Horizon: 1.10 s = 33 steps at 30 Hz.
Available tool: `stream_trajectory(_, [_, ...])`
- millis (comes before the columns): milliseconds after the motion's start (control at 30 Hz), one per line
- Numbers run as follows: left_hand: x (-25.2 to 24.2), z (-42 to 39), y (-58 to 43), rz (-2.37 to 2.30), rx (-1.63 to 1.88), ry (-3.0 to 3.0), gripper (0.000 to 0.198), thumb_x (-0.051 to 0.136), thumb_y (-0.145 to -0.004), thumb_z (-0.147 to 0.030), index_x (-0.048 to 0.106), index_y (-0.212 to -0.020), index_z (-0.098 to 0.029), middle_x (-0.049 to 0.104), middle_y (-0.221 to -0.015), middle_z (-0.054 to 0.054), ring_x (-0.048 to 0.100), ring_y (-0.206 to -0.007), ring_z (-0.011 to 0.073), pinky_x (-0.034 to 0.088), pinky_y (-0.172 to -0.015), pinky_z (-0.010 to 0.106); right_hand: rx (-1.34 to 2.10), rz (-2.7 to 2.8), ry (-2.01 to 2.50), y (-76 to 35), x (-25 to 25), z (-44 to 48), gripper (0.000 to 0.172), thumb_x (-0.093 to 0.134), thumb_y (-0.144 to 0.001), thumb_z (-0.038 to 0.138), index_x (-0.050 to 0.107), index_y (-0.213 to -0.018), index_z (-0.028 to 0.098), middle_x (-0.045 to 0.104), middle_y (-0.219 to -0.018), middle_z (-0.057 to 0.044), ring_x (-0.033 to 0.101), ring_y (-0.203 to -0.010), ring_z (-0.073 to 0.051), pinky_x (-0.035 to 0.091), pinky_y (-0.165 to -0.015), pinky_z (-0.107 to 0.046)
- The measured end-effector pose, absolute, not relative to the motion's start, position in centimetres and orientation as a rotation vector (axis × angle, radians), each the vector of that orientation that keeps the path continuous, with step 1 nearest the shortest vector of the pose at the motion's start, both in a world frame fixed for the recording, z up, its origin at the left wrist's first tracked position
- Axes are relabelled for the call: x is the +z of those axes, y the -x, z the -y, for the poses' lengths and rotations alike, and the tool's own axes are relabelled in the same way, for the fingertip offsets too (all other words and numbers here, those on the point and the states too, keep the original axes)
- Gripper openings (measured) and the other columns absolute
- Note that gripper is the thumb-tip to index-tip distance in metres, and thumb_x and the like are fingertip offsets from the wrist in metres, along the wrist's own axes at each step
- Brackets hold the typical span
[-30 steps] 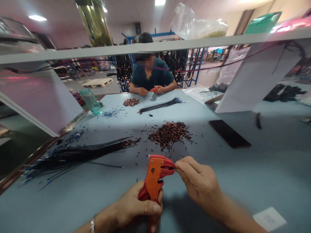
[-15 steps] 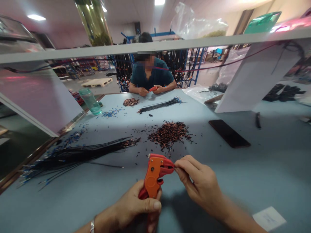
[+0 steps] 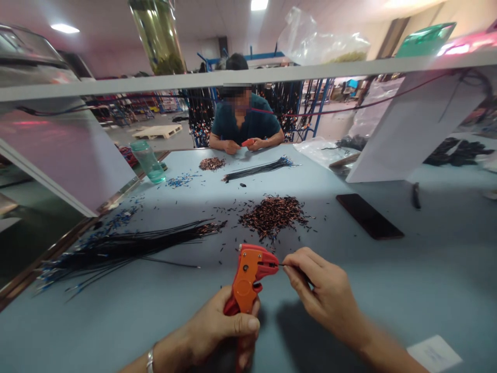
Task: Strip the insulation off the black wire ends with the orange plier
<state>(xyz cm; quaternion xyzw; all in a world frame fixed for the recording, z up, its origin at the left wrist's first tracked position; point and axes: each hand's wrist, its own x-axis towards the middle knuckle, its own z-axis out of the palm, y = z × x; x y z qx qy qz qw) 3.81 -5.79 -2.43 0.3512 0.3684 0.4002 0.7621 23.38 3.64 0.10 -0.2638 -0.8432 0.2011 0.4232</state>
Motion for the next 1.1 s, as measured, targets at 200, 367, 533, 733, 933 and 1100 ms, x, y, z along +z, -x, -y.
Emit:
stream_trajectory(200, [-2.28,5.88,-4.13,-0.844,0.891,-0.746,0.043,0.079,-0.068,-0.043,0.044,-0.067,-0.018,0.045,-0.04,-0.008,0.042,-0.032,0.0061,0.038,-0.035,0.018,0.51,2.114,0.656,-23.25,0.32,-3.45,0.017,0.045,-0.093,0.014,0.059,-0.084,0.02,0.056,-0.071,-0.001,0.052,-0.059,-0.012,0.043,-0.054,-0.022])
stream_trajectory(367, [-2.14,5.88,-4.39,-0.849,0.902,-0.729,0.046,0.079,-0.067,-0.045,0.042,-0.066,-0.019,0.042,-0.039,-0.01,0.037,-0.029,0.0045,0.035,-0.032,0.016,0.526,2.109,0.655,-23.15,0.07,-3.33,0.017,0.044,-0.093,0.015,0.058,-0.085,0.02,0.056,-0.072,-0.001,0.053,-0.06,-0.013,0.044,-0.055,-0.023])
stream_trajectory(533, [-2.27,5.96,-4.44,-0.866,0.905,-0.739,0.047,0.079,-0.066,-0.047,0.041,-0.067,-0.02,0.04,-0.038,-0.011,0.035,-0.028,0.0045,0.032,-0.031,0.016,0.532,2.099,0.633,-23.09,-0.16,-3.31,0.016,0.044,-0.093,0.013,0.056,-0.086,0.02,0.055,-0.072,-0.001,0.052,-0.06,-0.012,0.043,-0.055,-0.023])
stream_trajectory(733, [-2.57,6.03,-4.32,-0.873,0.914,-0.744,0.046,0.079,-0.068,-0.047,0.042,-0.069,-0.02,0.04,-0.038,-0.011,0.036,-0.028,0.0046,0.033,-0.032,0.016,0.527,2.113,0.649,-23.06,-0.11,-3.2,0.015,0.044,-0.094,0.014,0.056,-0.086,0.019,0.056,-0.073,-0.002,0.052,-0.062,-0.013,0.043,-0.056,-0.023])
stream_trajectory(933, [-2.07,5.96,-4.2,-0.824,0.911,-0.762,0.042,0.078,-0.068,-0.044,0.049,-0.076,-0.016,0.055,-0.055,-0.002,0.056,-0.045,0.0111,0.046,-0.048,0.023,0.514,2.109,0.659,-23.09,-0.09,-3.41,0.015,0.045,-0.093,0.013,0.057,-0.085,0.019,0.055,-0.071,-0.001,0.052,-0.06,-0.012,0.042,-0.055,-0.023])
stream_trajectory(1100, [-1.87,5.75,-3.95,-0.771,0.945,-0.702,0.04,0.079,-0.068,-0.037,0.05,-0.083,-0.015,0.057,-0.064,0.0,0.061,-0.055,0.0145,0.048,-0.057,0.029,0.481,2.094,0.656,-23.25,-0.05,-3.61,0.013,0.048,-0.093,0.013,0.058,-0.086,0.018,0.056,-0.072,-0.001,0.053,-0.061,-0.012,0.042,-0.056,-0.022])
